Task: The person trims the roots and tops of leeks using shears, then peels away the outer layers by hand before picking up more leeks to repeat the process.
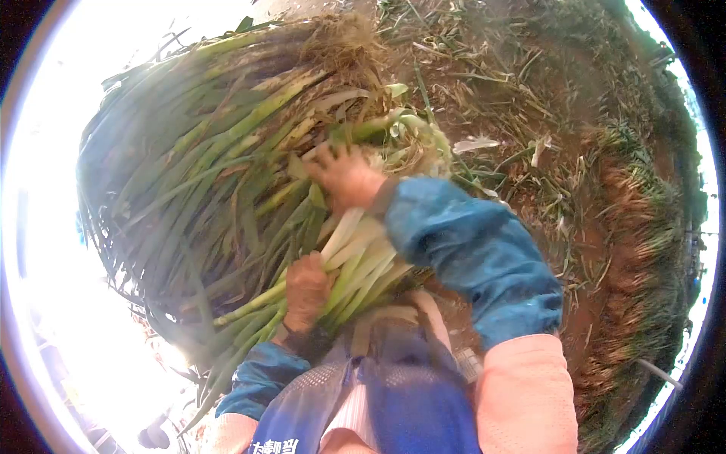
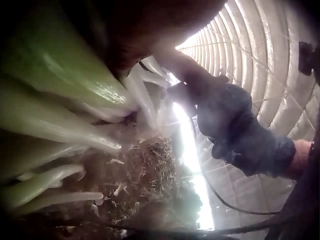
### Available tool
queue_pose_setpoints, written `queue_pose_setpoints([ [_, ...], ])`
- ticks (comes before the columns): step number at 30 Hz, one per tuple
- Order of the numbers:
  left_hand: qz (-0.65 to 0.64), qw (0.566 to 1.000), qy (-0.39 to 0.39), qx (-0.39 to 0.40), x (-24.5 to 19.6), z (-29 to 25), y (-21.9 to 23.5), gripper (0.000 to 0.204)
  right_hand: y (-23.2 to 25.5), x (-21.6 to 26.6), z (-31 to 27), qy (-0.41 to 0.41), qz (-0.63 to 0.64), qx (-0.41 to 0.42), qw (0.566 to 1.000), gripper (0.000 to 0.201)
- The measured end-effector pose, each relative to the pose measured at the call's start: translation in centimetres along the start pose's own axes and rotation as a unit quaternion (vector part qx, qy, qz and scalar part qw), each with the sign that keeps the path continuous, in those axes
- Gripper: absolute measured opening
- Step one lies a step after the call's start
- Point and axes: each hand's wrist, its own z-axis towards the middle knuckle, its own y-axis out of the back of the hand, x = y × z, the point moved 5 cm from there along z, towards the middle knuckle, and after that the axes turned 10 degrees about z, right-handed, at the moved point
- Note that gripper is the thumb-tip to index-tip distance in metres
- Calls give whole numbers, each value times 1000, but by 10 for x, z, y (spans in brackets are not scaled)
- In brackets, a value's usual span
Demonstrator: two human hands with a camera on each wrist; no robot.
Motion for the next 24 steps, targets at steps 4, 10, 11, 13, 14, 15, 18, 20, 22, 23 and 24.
queue_pose_setpoints([
  [4,-39,999,2,30,-8,-14,-1,42,-43,10,-7,-14,80,96,992,49],
  [10,11,1000,-15,-25,-13,-24,-11,23,5,-207,-78,-116,-27,-186,975,21],
  [11,19,999,-13,-24,-10,-25,-13,20,92,-217,-119,-185,-38,-206,960,26],
  [13,31,999,-5,-27,-7,-21,-12,16,146,-274,-177,-320,-151,-210,911,35],
  [14,29,999,-6,-22,-9,-20,-8,15,160,-288,-195,-360,-240,-159,888,39],
  [15,27,999,-12,-19,-12,-22,-5,14,168,-292,-205,-380,-316,-105,863,44],
  [18,17,1000,-12,-5,-15,-20,-6,13,131,-233,-157,-332,-198,-95,918,58],
  [20,44,999,-12,-1,-18,-23,-15,19,102,-157,-108,-354,15,-107,929,73],
  [22,33,999,-8,16,-17,-27,-17,26,42,-97,-71,-207,55,-116,970,82],
  [23,5,1000,-1,27,-18,-26,-14,31,5,-74,-57,-130,27,-150,980,83],
  [24,-26,999,7,38,-17,-26,-10,35,-1,-48,-42,-151,97,-97,979,81],
])
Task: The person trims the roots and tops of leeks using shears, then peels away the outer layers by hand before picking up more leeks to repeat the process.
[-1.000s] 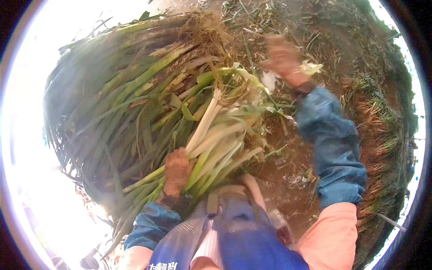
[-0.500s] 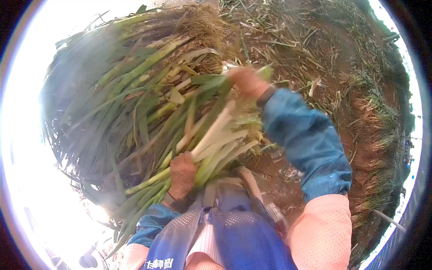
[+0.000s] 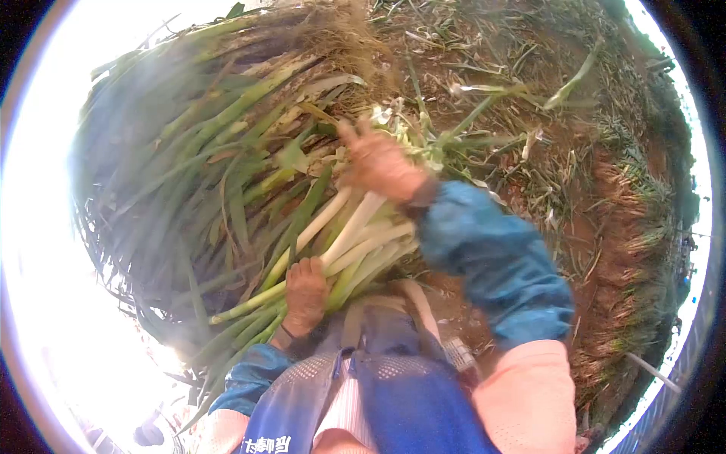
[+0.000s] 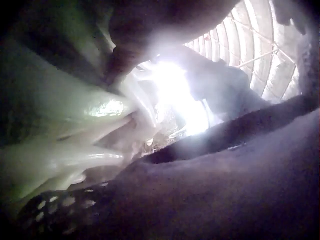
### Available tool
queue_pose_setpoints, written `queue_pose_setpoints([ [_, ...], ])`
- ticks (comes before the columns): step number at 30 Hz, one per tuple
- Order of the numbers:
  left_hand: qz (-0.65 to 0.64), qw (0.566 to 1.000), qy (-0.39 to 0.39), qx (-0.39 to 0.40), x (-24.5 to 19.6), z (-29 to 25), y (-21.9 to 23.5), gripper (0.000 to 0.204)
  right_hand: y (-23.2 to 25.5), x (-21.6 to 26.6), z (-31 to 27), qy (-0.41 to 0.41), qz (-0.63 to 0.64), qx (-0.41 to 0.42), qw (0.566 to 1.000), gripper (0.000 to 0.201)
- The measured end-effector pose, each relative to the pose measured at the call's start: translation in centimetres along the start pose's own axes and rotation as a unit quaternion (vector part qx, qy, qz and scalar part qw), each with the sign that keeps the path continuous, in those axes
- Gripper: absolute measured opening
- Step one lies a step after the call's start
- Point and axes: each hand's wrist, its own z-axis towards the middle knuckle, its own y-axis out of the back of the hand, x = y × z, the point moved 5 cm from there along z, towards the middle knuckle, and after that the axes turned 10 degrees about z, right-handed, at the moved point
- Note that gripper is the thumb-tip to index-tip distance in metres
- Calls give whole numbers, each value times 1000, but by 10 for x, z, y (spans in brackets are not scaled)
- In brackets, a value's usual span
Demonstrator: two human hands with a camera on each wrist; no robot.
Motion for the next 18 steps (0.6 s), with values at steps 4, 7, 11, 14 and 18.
queue_pose_setpoints([
  [4,-51,999,0,-11,11,2,25,47,-68,29,4,45,28,102,993,60],
  [7,-77,996,34,8,27,0,25,46,-76,21,3,73,-48,123,989,29],
  [11,-79,995,45,45,24,-9,13,47,-48,0,-9,45,-67,195,977,17],
  [14,-69,996,41,45,22,-12,12,47,-19,-9,-3,47,-49,124,990,16],
  [18,-71,996,29,36,21,-19,8,48,-21,-64,14,-47,-60,10,997,22],
])
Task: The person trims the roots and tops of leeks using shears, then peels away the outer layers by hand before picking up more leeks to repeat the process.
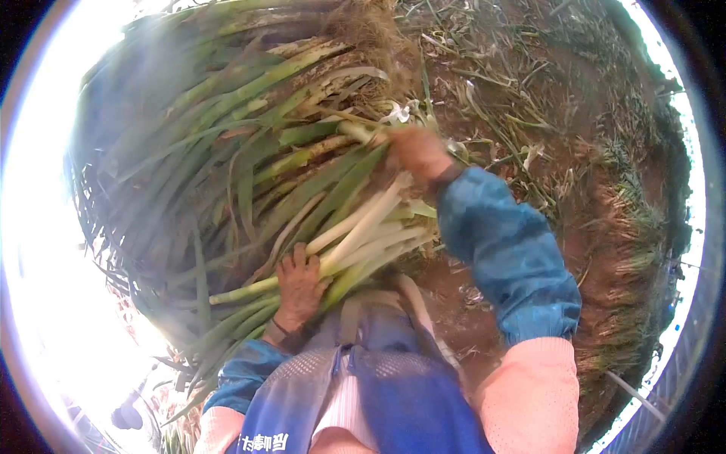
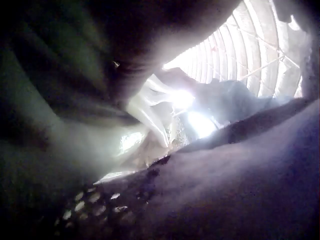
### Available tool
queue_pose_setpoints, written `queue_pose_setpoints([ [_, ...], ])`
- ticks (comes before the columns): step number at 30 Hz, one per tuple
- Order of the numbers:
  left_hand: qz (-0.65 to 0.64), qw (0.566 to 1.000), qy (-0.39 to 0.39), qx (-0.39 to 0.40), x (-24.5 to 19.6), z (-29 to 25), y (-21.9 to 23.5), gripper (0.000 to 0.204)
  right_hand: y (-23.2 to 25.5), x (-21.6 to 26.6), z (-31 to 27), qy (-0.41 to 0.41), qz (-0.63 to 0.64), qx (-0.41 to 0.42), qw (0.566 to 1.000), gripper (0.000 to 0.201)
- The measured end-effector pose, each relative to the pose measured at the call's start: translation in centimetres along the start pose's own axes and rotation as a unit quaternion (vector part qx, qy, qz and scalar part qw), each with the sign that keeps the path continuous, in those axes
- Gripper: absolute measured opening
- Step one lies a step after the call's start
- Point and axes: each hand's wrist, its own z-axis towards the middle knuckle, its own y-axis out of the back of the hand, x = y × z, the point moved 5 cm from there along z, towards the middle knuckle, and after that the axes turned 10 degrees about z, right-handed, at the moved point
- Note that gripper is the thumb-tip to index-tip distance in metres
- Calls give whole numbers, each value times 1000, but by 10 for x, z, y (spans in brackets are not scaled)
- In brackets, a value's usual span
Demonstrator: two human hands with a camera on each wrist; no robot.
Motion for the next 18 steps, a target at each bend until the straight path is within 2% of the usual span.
queue_pose_setpoints([
  [1,1,1000,-4,8,-1,-4,-1,49,-1,-44,10,-69,32,-18,997,24],
  [2,5,1000,-7,13,-1,-6,-2,49,22,-73,10,-155,188,-55,968,28],
  [3,8,1000,-9,17,0,-5,-1,49,47,-100,14,-168,65,-125,976,20],
  [4,8,1000,-6,23,0,-4,-2,49,46,-174,15,59,66,-349,933,15],
  [6,3,999,0,42,-1,-8,-6,50,126,-284,3,-117,-55,-340,932,21],
  [7,7,999,4,40,-2,-8,-8,50,171,-296,-10,-234,50,-299,924,20],
  [8,12,999,7,38,-3,-7,-9,50,215,-302,-26,-356,133,-257,889,20],
  [9,16,999,10,36,-4,-6,-10,50,245,-268,-47,-345,22,-281,896,23],
  [11,12,1000,5,28,-5,-7,-10,52,264,-233,-69,-331,-111,-280,894,37],
  [12,11,1000,3,22,-4,-6,-9,53,246,-217,-66,-245,-147,-244,927,42],
  [14,9,1000,-4,26,-3,-6,-9,56,205,-183,-66,-57,-219,-172,959,52],
  [16,7,999,-5,36,-2,-14,-7,59,116,-110,-70,23,-126,-146,981,55],
  [17,8,999,-5,38,-1,-16,-7,61,72,-73,-73,61,-79,-128,987,56],
  [18,8,999,-4,37,0,-16,-6,63,26,-44,-64,-16,-7,16,1000,57],
])
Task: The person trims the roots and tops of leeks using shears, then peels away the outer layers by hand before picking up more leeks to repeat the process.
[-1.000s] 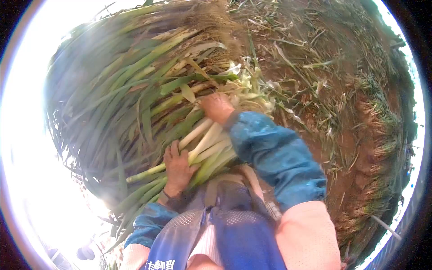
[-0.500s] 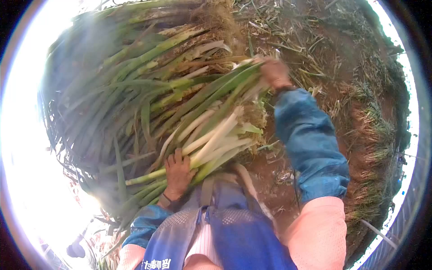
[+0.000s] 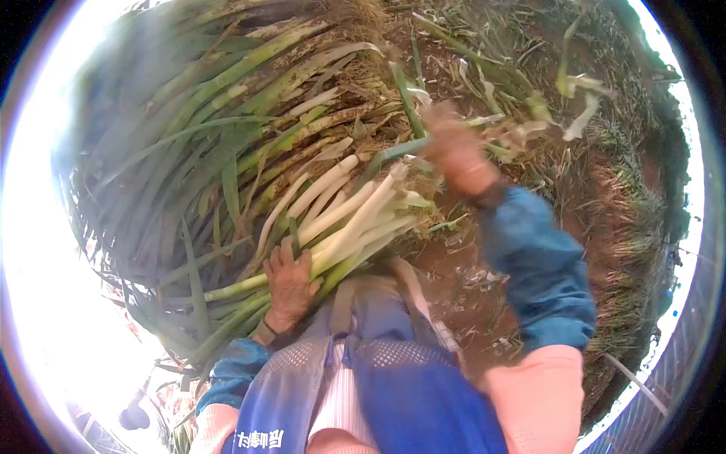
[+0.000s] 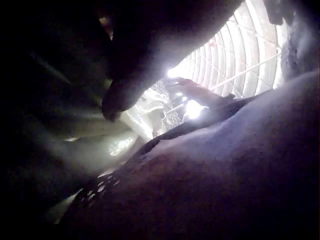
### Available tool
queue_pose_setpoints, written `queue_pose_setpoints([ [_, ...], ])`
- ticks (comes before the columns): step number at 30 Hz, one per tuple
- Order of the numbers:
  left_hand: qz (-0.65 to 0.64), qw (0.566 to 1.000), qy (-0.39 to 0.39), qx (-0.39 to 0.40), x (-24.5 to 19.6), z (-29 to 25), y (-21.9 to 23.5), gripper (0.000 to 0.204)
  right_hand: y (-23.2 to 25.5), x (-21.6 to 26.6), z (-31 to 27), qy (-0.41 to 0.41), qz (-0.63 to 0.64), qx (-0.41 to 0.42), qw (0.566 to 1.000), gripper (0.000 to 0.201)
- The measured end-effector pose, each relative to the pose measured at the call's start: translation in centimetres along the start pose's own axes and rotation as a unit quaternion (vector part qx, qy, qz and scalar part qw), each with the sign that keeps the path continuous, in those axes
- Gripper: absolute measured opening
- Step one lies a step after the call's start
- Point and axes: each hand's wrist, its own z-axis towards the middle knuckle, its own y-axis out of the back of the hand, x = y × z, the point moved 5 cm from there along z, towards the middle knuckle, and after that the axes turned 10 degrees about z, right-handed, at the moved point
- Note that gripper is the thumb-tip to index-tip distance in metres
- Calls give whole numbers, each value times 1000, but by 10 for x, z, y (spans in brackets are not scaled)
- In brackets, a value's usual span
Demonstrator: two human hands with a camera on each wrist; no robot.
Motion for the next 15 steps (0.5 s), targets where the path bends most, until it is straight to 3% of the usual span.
queue_pose_setpoints([
  [1,6,1000,2,-4,0,-1,1,64,-2,55,-8,1,59,27,998,55],
  [3,16,1000,9,-9,0,-6,4,66,-55,87,-1,38,24,29,999,42],
  [6,-35,999,18,24,10,-13,5,57,-113,42,27,78,-109,96,986,24],
  [7,-23,1000,16,5,11,-15,6,57,-98,-1,42,63,-67,-11,996,11],
  [8,-14,1000,14,-15,10,-15,7,58,-61,-42,53,70,-103,-67,990,13],
  [9,-7,999,13,-34,9,-16,7,58,-2,-61,43,88,-81,-213,970,17],
  [10,-8,999,8,-30,9,-14,7,61,28,-105,55,-110,-37,-144,983,24],
  [12,-10,1000,1,-12,9,-16,14,68,89,-52,41,-88,-120,-273,951,33],
  [13,-14,1000,2,-2,10,-19,14,68,88,-9,34,68,-89,-281,953,31],
  [14,-16,1000,4,3,11,-21,14,69,84,37,25,225,-57,-287,929,30],
  [15,-17,1000,8,8,14,-21,15,69,39,73,18,239,-67,-172,953,30],
])
